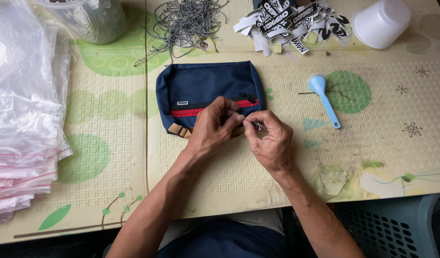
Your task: The person cleans a small blue and red bag using a blue sponge, attaches a skull-like patch and a brand label to the front, and then reaches for a plastic bag.
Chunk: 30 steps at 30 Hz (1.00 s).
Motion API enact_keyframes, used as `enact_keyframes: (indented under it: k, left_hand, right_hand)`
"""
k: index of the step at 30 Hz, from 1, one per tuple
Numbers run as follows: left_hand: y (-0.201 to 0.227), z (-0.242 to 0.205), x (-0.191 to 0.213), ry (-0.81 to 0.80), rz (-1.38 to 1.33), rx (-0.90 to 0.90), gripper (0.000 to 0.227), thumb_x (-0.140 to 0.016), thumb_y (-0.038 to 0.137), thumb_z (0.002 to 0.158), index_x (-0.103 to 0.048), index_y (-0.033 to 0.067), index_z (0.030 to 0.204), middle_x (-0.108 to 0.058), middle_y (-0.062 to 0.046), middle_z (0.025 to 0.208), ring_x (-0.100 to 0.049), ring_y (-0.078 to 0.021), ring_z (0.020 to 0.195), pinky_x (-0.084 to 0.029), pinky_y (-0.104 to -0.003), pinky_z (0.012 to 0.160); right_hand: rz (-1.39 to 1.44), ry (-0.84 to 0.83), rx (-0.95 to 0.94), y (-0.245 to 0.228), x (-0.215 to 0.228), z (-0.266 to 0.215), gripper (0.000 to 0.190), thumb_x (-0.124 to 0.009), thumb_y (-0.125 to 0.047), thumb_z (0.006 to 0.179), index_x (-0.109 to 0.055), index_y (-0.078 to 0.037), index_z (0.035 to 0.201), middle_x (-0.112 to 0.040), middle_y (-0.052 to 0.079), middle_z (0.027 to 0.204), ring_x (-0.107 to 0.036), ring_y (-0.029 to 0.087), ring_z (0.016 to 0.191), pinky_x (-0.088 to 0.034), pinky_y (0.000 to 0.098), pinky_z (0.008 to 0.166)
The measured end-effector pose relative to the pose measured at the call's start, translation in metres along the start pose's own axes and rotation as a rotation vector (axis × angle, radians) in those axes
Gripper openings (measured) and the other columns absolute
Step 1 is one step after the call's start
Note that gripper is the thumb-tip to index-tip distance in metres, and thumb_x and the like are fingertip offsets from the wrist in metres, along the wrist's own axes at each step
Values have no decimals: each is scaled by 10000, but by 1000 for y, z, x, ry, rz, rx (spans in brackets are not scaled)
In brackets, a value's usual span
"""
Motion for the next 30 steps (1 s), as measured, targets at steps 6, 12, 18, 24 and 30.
enact_keyframes:
  k: [6, 12, 18, 24, 30]
  left_hand:
    - [4, -2, 3, 92, -141, 41, 179, -657, 167, 975, -690, 88, 1132, -776, -96, 884, -763, -209, 832, -612, -377, 747]
    - [3, 1, 6, 151, -484, 83, 269, -638, 92, 980, -645, -84, 1184, -687, -165, 899, -713, -204, 818, -661, -337, 713]
    - [20, -3, 13, 127, -333, 34, 295, -753, 145, 909, -681, -2, 1155, -728, -101, 835, -731, -170, 737, -623, -327, 652]
    - [72, 28, 103, 354, -44, -92, 267, -728, 224, 904, -659, 44, 1089, -739, -113, 963, -718, -210, 881, -642, -305, 763]
    - [49, 91, 235, 860, 391, -365, 110, -703, 58, 932, -599, 91, 941, -733, -76, 868, -723, -191, 721, -649, -299, 617]
  right_hand:
    - [92, -2, -60, 12, -3, -2, 85, -752, 20, 902, -693, -42, 904, -748, 92, 835, -716, 163, 751, -596, 280, 642]
    - [251, -30, -184, 17, -4, -4, 91, -751, 32, 897, -690, -19, 940, -742, 87, 863, -679, 101, 787, -588, 240, 685]
    - [325, -72, -302, 40, -7, -11, 107, -725, 36, 901, -670, -13, 978, -710, 86, 857, -656, 97, 778, -581, 245, 690]
    - [236, -1, -238, 31, -8, -12, 86, -751, -4, 894, -676, -37, 918, -715, 45, 831, -629, 88, 673, -523, 192, 635]
    - [223, -15, -335, 44, -10, -15, 67, -762, -46, 884, -701, -54, 910, -721, 31, 838, -660, 93, 707, -547, 190, 701]
Point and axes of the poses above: each hand's wrist, its own z-axis towards the middle knuckle, its own x-axis out of the back of the hand, y = z × x, the point moved 6 cm from there along z, towards the middle knuckle
